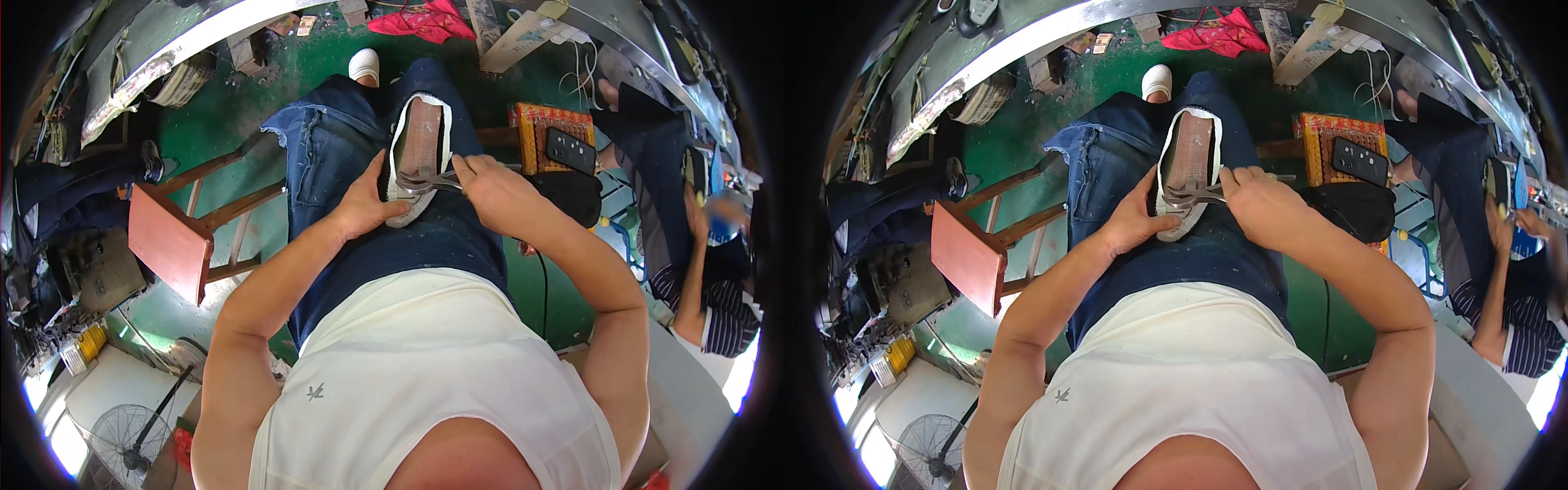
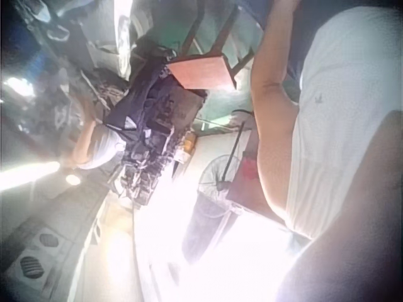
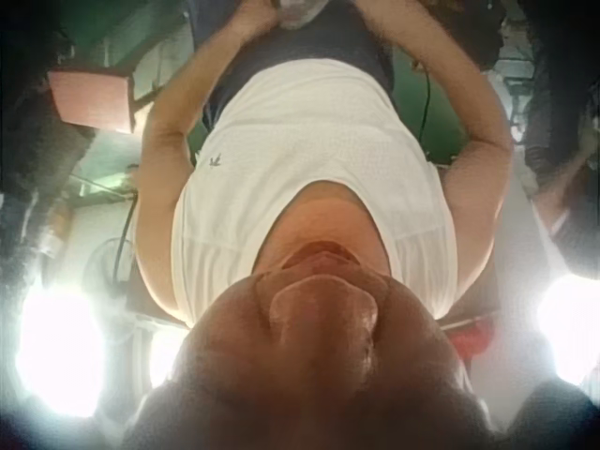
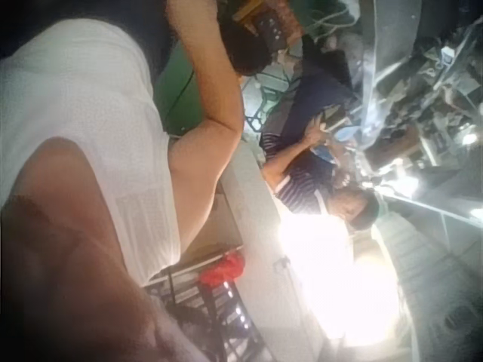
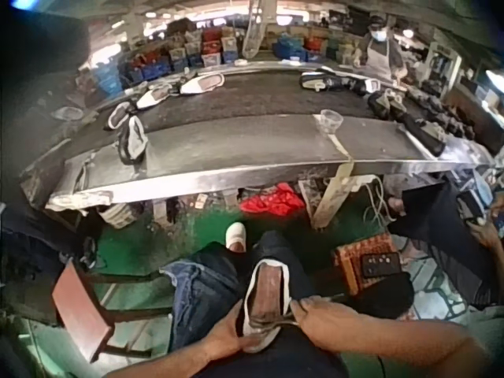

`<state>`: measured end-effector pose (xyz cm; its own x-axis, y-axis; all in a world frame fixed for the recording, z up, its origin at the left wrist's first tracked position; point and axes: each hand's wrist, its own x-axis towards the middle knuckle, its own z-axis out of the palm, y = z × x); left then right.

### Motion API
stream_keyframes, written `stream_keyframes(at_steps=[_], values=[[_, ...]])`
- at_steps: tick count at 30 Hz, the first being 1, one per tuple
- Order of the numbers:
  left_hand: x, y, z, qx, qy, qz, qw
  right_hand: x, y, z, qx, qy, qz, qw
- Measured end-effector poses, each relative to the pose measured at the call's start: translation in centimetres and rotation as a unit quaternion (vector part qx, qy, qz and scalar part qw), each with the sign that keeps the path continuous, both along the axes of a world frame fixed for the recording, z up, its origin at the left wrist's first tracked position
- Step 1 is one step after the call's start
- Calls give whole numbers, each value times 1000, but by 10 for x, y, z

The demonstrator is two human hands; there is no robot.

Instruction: Manual lasting of shoes by pulling upper material over the last with pliers and securing it.

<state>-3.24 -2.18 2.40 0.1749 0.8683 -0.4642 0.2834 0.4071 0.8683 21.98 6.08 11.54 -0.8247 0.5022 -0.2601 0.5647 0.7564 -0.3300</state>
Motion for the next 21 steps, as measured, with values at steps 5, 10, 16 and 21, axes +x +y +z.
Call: stream_keyframes(at_steps=[5,10,16,21], values=[[4,-8,-16,-4,-74,38,996,-21,15,9,18,-67,94,993],[3,-3,-32,-5,-200,51,978,-27,11,-6,-194,-40,24,980],[15,-6,-17,7,-41,35,999,-11,20,2,-174,-61,28,983],[24,-6,3,-56,-156,76,983,-63,44,59,-223,-288,62,929]])
